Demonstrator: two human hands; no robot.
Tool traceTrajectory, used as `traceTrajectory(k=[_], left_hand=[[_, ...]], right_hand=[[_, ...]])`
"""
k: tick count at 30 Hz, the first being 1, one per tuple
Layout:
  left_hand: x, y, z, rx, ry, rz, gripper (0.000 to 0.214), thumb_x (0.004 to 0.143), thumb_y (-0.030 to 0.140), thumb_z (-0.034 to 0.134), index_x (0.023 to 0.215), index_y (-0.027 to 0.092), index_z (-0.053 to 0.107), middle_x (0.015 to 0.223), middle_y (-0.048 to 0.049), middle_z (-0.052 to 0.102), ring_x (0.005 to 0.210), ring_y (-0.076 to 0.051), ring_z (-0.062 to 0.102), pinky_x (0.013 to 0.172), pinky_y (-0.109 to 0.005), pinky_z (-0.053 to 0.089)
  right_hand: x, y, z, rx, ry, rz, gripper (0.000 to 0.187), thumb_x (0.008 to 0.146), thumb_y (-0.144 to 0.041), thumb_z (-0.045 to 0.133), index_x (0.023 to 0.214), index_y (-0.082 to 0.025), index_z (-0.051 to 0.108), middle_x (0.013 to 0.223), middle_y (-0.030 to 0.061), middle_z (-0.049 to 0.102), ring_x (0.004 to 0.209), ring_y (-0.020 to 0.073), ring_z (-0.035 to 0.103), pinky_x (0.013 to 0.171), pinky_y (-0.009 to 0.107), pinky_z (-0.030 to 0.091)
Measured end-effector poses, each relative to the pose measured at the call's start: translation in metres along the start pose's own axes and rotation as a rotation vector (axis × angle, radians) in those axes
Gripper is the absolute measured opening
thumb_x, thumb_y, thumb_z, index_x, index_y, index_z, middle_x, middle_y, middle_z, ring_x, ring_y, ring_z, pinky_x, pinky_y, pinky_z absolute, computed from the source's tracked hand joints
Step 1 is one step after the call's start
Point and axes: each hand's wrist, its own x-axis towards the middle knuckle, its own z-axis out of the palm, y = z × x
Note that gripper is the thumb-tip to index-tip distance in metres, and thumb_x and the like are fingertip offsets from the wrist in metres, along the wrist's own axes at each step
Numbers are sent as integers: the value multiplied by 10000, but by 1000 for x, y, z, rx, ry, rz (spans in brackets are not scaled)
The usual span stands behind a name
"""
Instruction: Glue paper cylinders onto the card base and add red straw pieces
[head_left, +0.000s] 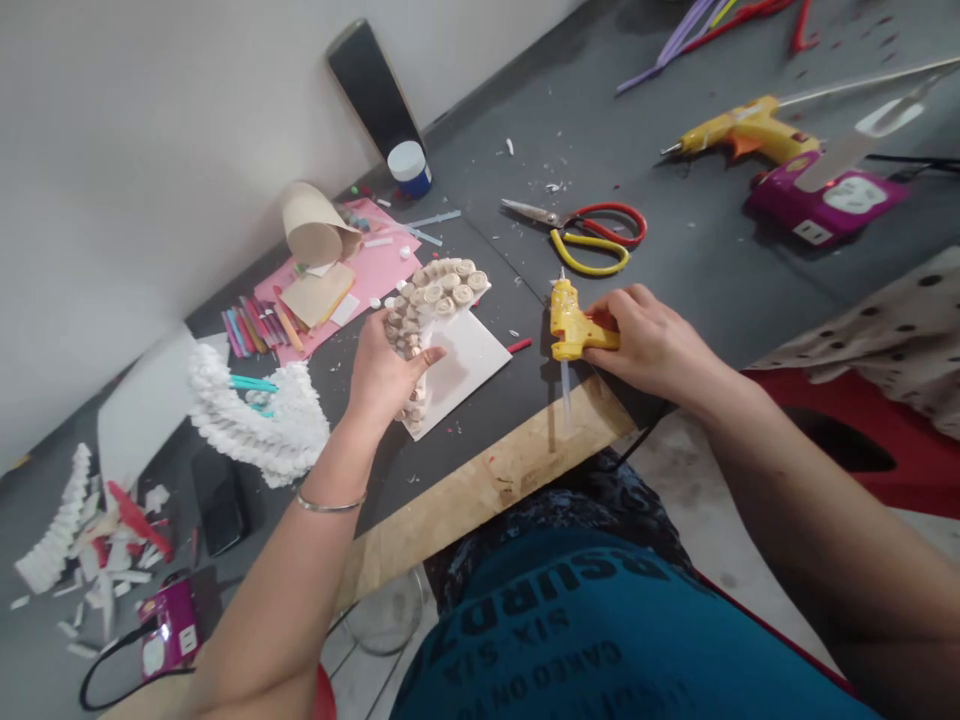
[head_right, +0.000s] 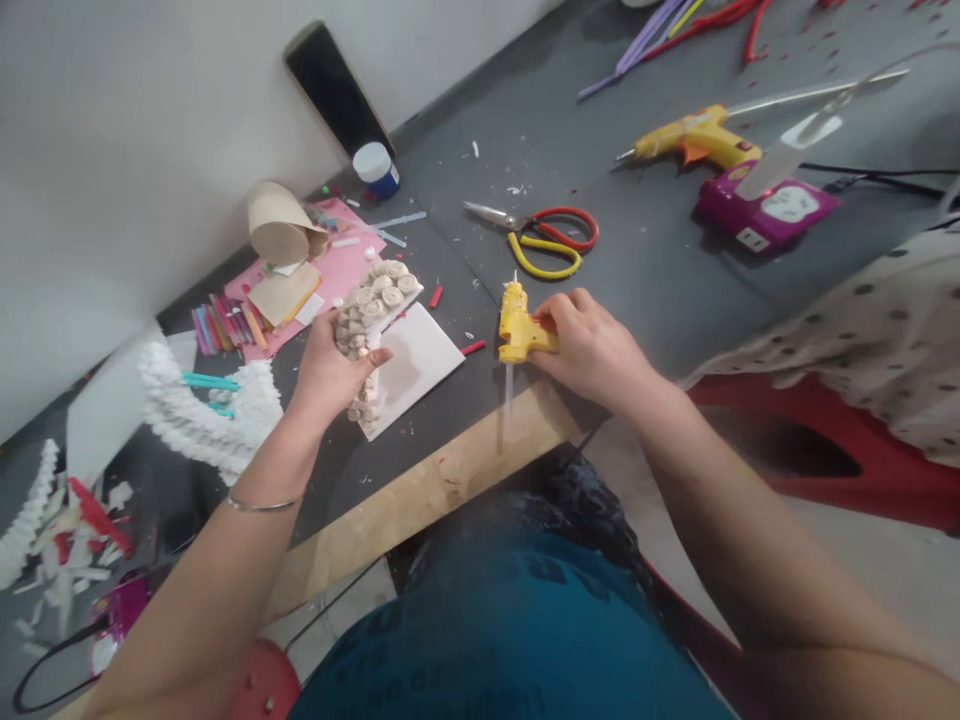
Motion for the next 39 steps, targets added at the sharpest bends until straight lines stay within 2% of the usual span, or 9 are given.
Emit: traceTrajectory(k=[10,18,24,32,34,36,39], left_hand=[[-3,-1,7,61,-8,79,802,568,539,890,1200,216,517,1252,-140,570,1258,-358,510,1079,-485,388],[-4,-9,12,75,9,167,781,609,605,844,1196,209,514,1201,-126,570,1226,-337,523,1067,-460,402],[-1,-20,21,151,36,217,822,600,682,808,1183,219,461,1151,-113,549,1167,-323,538,1027,-484,431],[-1,-21,24,218,33,234,810,613,588,848,1205,219,436,1154,-118,542,1176,-336,535,1012,-498,441],[-2,-19,24,233,22,213,823,611,594,845,1214,221,428,1176,-126,543,1187,-343,535,1007,-499,444],[-3,-17,24,256,5,187,833,608,606,840,1219,224,423,1191,-132,552,1189,-349,541,999,-499,448],[-7,-12,23,287,-15,140,836,606,589,849,1225,225,420,1216,-142,570,1190,-351,553,995,-497,451]], right_hand=[[0,2,0,14,2,16,361,756,-337,639,1078,-179,600,1003,117,579,830,248,553,705,367,437],[1,1,-1,5,-16,33,369,764,-336,652,1098,-190,592,1022,118,572,846,258,553,710,373,437],[0,0,-1,-13,-15,24,353,781,-360,647,1093,-208,583,1022,109,570,856,268,565,721,390,456],[-6,-1,-1,-42,-56,-49,335,836,-406,645,1109,-220,586,1074,138,579,992,326,579,793,456,504],[-9,-2,-6,-56,-75,-76,363,840,-405,645,1145,-215,591,1109,150,584,1042,345,579,833,483,512],[-12,-7,-20,-81,-71,-108,400,847,-402,641,1193,-207,594,1167,166,590,1099,365,577,880,510,513],[-5,-31,-55,-97,54,-195,370,877,-412,621,1188,-212,615,1239,153,619,1149,362,587,947,514,507]])
